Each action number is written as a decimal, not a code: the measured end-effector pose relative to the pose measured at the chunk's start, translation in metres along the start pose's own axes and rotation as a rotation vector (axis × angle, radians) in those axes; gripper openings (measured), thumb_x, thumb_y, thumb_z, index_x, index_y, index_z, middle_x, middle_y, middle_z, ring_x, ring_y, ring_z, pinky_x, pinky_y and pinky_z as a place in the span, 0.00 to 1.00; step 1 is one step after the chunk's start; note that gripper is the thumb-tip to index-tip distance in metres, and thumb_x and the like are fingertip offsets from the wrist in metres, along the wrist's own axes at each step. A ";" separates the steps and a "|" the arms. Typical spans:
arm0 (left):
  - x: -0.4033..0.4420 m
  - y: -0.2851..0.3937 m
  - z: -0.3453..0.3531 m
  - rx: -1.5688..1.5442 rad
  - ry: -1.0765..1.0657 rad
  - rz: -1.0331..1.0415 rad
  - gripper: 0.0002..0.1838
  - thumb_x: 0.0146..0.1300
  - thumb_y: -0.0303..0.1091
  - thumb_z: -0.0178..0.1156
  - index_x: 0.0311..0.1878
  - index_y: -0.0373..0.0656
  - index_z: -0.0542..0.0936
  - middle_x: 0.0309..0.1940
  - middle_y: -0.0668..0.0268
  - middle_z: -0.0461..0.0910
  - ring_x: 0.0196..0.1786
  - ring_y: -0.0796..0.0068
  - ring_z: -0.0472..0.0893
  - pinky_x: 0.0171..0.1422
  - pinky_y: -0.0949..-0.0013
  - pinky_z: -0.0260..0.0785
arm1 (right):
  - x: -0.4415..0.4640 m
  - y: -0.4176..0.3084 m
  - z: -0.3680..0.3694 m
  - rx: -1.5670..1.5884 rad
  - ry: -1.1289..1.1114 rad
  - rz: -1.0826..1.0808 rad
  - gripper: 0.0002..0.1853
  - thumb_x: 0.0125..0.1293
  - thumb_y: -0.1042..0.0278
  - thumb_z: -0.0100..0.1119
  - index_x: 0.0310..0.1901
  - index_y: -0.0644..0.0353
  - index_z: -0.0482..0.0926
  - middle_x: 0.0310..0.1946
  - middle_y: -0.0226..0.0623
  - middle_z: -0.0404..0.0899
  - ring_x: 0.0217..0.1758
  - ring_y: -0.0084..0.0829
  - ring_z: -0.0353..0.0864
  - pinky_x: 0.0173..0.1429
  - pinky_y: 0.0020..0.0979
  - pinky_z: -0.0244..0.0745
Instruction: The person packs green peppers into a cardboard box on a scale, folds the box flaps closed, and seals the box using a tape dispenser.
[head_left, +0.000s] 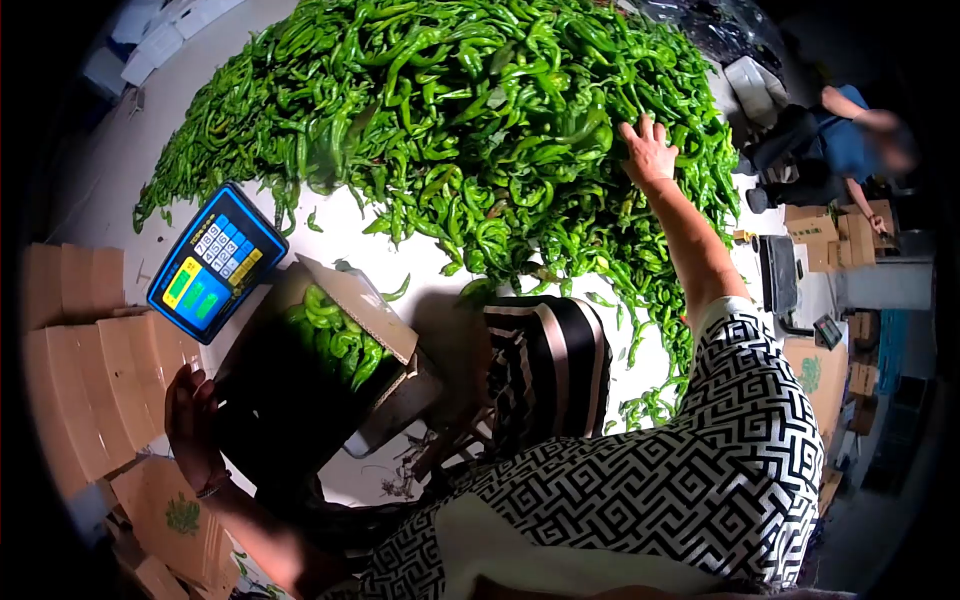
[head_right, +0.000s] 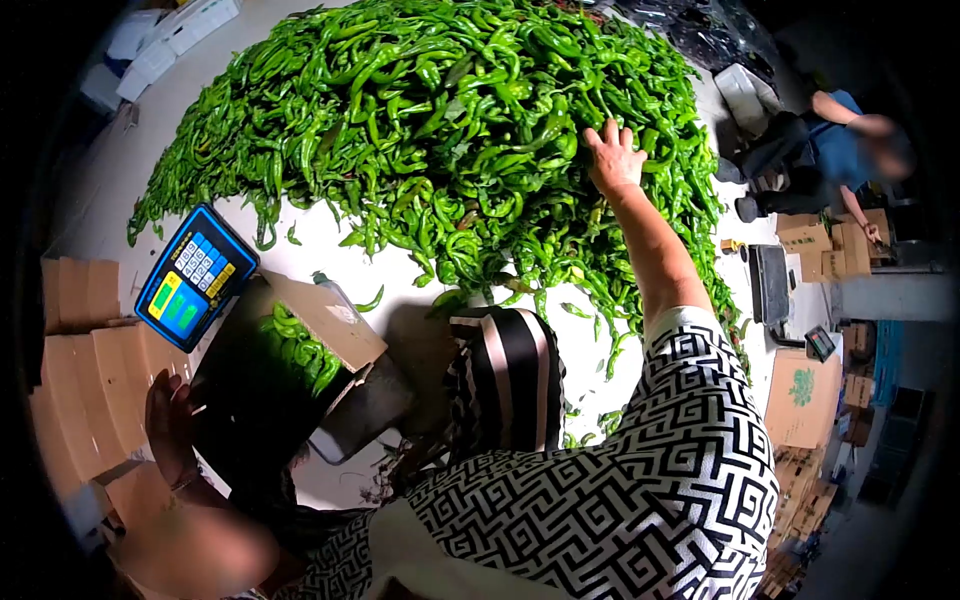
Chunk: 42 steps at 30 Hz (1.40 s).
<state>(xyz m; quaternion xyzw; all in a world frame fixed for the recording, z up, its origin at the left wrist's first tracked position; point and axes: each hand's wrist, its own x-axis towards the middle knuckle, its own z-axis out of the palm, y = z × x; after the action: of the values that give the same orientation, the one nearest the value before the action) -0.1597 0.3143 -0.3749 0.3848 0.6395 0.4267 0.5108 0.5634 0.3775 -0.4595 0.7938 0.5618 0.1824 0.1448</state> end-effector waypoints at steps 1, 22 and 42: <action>0.001 0.000 0.000 -0.003 0.005 0.000 0.25 0.68 0.48 0.53 0.62 0.42 0.70 0.49 0.67 0.77 0.49 0.73 0.77 0.52 0.71 0.67 | 0.002 -0.001 0.000 -0.005 -0.043 0.017 0.35 0.45 0.60 0.72 0.56 0.33 0.65 0.63 0.34 0.56 0.64 0.45 0.59 0.48 0.57 0.71; -0.026 -0.004 -0.019 -0.161 -0.018 0.144 0.21 0.71 0.42 0.50 0.62 0.40 0.70 0.51 0.65 0.77 0.48 0.80 0.77 0.47 0.80 0.69 | 0.011 0.134 -0.157 1.823 -0.132 -0.014 0.21 0.52 0.73 0.63 0.50 0.55 0.75 0.37 0.28 0.76 0.35 0.24 0.77 0.38 0.25 0.73; -0.055 -0.090 -0.089 -0.449 -0.007 0.340 0.20 0.69 0.41 0.51 0.59 0.42 0.72 0.52 0.62 0.78 0.52 0.73 0.77 0.55 0.71 0.66 | -0.193 -0.292 -0.330 1.948 -0.875 -1.102 0.24 0.44 0.80 0.64 0.47 0.61 0.73 0.39 0.32 0.78 0.41 0.26 0.79 0.48 0.26 0.76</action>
<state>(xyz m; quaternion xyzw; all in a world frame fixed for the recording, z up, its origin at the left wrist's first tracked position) -0.2424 0.2193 -0.4318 0.3652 0.4535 0.6360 0.5064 0.1107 0.2987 -0.3171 0.2178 0.6309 -0.6903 -0.2793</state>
